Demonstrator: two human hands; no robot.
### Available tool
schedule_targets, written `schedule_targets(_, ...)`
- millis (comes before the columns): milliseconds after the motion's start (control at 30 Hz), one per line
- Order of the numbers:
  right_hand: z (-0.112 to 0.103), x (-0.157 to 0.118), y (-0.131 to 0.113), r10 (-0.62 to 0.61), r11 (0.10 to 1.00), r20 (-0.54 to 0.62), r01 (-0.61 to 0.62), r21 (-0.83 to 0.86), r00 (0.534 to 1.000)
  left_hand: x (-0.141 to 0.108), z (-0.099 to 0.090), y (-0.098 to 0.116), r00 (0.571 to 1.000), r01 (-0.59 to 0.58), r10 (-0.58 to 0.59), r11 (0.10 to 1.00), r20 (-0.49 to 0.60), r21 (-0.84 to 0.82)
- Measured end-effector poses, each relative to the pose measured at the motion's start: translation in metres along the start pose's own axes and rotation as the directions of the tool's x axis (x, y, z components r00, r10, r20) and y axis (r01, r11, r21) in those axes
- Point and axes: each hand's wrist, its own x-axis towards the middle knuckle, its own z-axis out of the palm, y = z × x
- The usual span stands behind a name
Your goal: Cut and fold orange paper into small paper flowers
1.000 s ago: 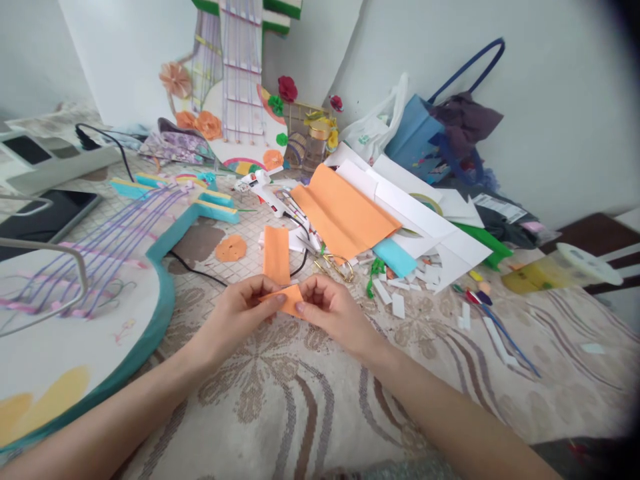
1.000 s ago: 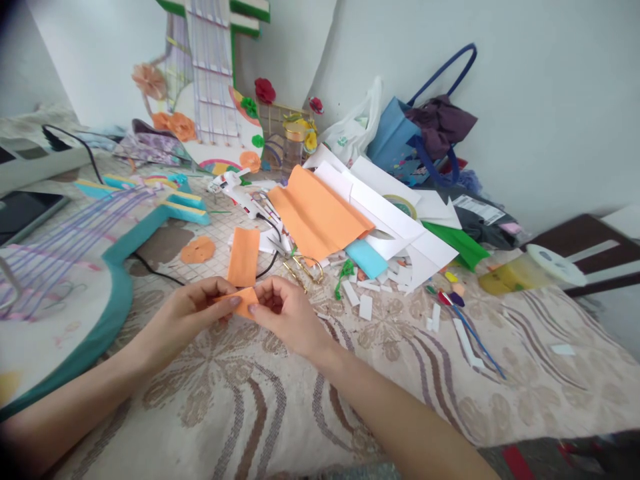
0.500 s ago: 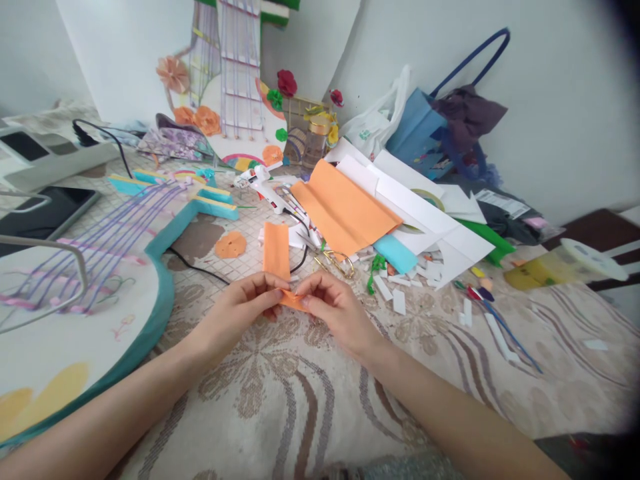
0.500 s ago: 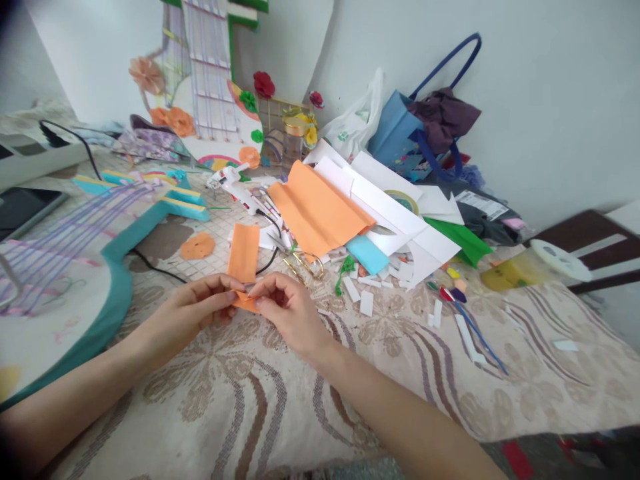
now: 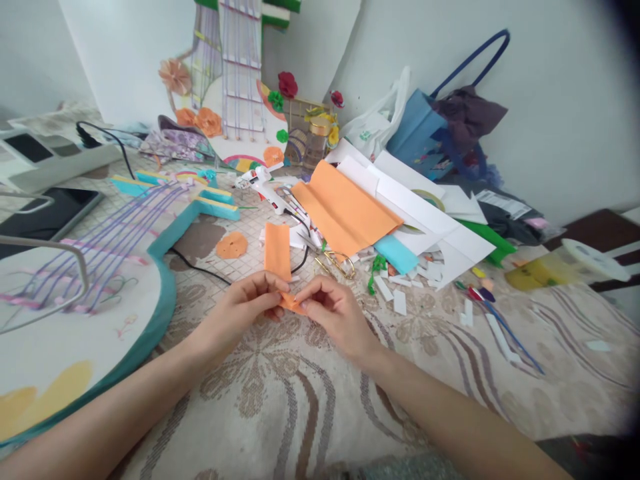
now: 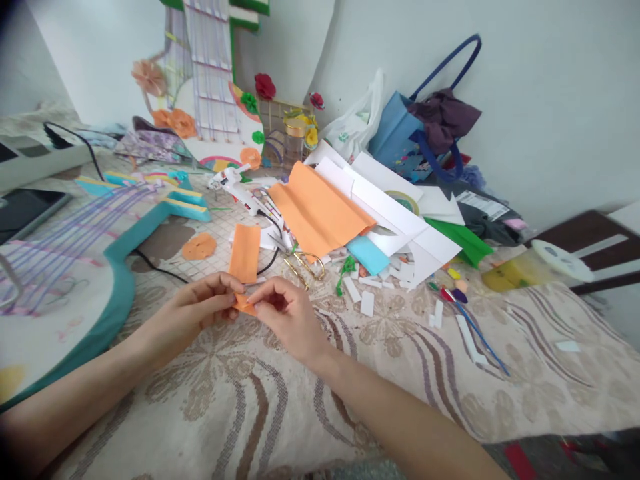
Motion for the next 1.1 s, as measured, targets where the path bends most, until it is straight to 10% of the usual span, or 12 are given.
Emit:
schedule_targets(667, 0.003, -0.002, -0.005, -0.092, 0.991, 0.034, 0.095, -0.095, 0.995, -0.001, 0.005, 0.004, 0.997, -0.062, 0.067, 0.993, -0.041, 0.1)
schedule_targets(1100, -0.008, 0.006, -0.012, 0.187, 0.98, 0.191, -0.196, 0.029, 0.964, 0.0, 0.002, 0.001, 0.998, -0.058, 0.058, 0.998, -0.005, 0.01)
